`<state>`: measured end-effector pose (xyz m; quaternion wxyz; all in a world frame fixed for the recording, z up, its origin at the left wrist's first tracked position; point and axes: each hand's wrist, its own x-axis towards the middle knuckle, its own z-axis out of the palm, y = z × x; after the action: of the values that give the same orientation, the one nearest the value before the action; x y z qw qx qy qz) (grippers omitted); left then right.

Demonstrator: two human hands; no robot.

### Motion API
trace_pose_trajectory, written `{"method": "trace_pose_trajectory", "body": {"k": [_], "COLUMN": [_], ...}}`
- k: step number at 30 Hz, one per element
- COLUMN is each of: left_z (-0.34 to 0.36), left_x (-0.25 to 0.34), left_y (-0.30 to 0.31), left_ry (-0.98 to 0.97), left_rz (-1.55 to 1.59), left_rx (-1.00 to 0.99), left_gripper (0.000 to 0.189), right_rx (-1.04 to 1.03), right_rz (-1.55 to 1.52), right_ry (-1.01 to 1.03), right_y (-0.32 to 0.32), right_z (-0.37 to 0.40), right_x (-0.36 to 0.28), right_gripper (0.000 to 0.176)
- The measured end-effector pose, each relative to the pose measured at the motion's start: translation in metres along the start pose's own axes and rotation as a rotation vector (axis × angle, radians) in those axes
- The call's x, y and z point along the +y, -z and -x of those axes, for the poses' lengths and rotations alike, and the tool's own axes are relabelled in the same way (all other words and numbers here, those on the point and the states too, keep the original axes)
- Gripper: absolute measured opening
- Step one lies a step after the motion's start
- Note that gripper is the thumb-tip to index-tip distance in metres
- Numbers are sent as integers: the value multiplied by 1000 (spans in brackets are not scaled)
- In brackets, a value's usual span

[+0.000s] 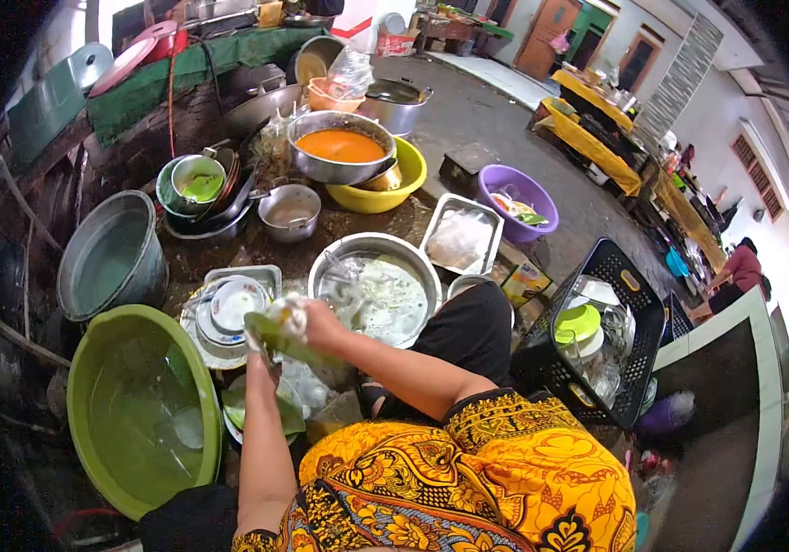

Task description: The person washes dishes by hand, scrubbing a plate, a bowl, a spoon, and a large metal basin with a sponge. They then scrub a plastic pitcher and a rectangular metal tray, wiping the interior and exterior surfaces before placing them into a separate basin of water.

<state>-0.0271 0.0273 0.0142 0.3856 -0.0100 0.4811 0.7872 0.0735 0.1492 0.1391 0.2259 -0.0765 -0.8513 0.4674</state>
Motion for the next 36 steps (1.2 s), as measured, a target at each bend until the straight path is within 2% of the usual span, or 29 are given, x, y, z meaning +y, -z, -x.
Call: {"method": "trace_pose_trajectory", "body": {"k": [1,2,4,5,7,8,9,10,11,12,13,14,15,16,17,18,19,20,21,23,25,27,28,29,30,31,32,35,36], "left_z": [3,6,4,4,7,11,11,7,3,2,-4,-14,-10,10,3,13,25,24,25,10,12,9,4,-2,-5,1,13,19,23], "left_x": [2,4,-15,-20,-19,-16,-11,-9,-8,-7,-15,-20,-18,-11,-12,-16,-4,-7,1,3,17,25,24,19,12,10,12,7,11], "left_y": [3,5,18,20,24,26,26,24,25,28,37,37,26,15,8,-4,-13,-8,-12,-2,-7,-12,-11,-9,-10,-16,-26,-33,-37], "left_ry": [103,205,163,130,98,63,5,11,4,-7,-126,-166,-120,-98,60,-168,-180,-176,-105,-135,-169,-281,-285,-284,-277,-264,-223,-237,-258], "left_rz": [-51,-99,41,180,250,320,366,363,379,397,380,414,356,114,-115,145,41,37,162,136,134,519,523,545,565,562,348,-110,-201], "left_rx": [121,243,160,81,39,2,-95,-98,-54,0,-139,-99,-71,66,199,28,-26,-63,-113,-30,-5,78,77,157,236,235,238,222,194], "left_gripper": [60,59,57,55,53,52,49,49,48,47,44,43,43,39,33,30,27,25,27,36,38,33,33,33,32,32,32,27,26], "right_rx": [-12,-9,147,152,324,328,318,304,287,140,67,-14,-44,-100,-157,-85,-131,-240,-91,59,117,178,189,186,86,88,89,107,51], "right_rz": [9,8,-266,-261,91,92,272,450,592,465,529,578,544,471,394,346,301,395,268,380,278,350,436,348,251,314,375,345,283], "right_ry": [-133,-126,-157,-155,-454,-459,-372,-282,-95,-116,9,138,146,237,326,274,132,-243,-196,-202,-253,-256,-271,-98,6,124,241,147,-132], "right_y": [4,5,10,16,27,23,16,9,2,-7,-16,-28,-41,-54,-66,-71,-60,-68,-48,-23,-14,-23,-32,-38,-49,-63,-72,-67,-61], "right_z": [-7,-13,-24,-27,-26,-23,-17,-8,6,19,32,44,47,48,47,34,19,-2,-12,-31,-30,-8,9,20,31,40,47,23,9], "right_x": [13,26,46,45,48,54,62,73,70,67,54,45,45,46,47,52,39,74,59,64,91,86,74,54,52,50,51,70,75], "right_gripper": [25,25,34,34,35,35,37,39,43,45,45,45,45,45,45,39,33,29,26,25,27,28,29,32,37,40,43,50,49]}}
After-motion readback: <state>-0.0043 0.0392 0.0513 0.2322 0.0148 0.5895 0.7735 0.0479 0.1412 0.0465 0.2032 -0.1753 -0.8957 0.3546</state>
